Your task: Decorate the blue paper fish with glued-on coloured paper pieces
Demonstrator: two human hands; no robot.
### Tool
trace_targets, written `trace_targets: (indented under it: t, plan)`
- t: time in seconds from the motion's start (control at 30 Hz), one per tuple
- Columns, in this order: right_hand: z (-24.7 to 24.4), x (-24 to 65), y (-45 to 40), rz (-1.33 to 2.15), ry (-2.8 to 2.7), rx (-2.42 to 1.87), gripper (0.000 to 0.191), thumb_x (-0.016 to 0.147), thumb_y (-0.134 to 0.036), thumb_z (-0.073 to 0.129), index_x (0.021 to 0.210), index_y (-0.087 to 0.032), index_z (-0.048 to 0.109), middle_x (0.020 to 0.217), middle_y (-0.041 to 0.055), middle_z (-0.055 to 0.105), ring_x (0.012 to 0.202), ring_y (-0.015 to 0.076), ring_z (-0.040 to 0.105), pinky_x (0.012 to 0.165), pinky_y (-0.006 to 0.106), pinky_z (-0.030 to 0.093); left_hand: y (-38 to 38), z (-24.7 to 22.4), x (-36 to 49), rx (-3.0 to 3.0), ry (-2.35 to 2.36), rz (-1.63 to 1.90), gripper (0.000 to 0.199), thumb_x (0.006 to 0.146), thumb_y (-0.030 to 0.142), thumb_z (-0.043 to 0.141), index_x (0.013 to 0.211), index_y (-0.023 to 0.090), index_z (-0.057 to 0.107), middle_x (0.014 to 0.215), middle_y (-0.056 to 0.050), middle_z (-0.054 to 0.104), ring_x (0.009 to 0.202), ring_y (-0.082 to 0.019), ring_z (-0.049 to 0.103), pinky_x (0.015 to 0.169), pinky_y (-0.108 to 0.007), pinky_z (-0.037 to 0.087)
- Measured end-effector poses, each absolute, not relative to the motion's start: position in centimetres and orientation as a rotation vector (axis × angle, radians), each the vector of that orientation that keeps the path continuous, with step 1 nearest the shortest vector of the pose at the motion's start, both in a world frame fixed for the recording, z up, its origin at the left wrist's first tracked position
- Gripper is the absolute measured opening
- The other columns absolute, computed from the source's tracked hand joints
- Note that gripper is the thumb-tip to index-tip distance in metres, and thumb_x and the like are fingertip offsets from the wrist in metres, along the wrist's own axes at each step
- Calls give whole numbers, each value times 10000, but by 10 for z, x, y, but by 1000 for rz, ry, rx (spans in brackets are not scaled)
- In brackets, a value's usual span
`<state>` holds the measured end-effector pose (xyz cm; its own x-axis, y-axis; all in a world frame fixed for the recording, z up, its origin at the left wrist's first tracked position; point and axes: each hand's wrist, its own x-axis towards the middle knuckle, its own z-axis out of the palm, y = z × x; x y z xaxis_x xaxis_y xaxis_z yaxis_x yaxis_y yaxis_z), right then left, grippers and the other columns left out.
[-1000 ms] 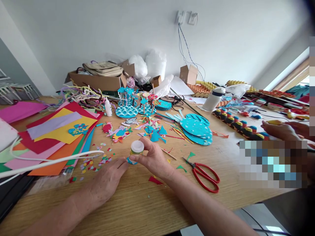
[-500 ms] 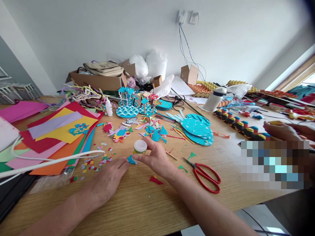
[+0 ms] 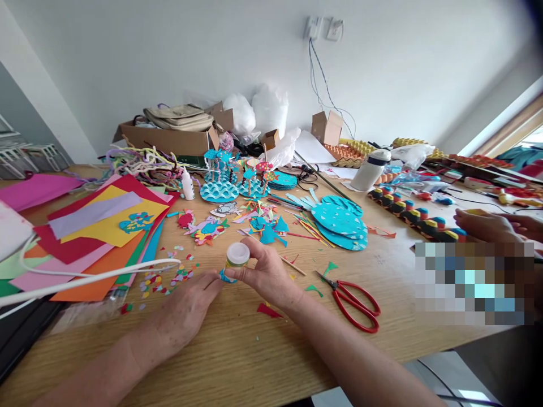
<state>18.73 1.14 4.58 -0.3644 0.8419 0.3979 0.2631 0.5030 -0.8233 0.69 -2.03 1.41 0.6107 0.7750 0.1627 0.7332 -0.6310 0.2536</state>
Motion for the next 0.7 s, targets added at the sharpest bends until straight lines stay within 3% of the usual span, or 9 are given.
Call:
trace_targets:
  t: [0.7]
  plan:
    - [47,190,15,760,-1907,-1018,199,672,-314,635,685,-180,489,654,-31,484,625,108,428,574,220,335,-19,10,4,2699,1213,456,373,773,-2,257,933,195,530,955,-33,582,893,-173,557,783,-334,476]
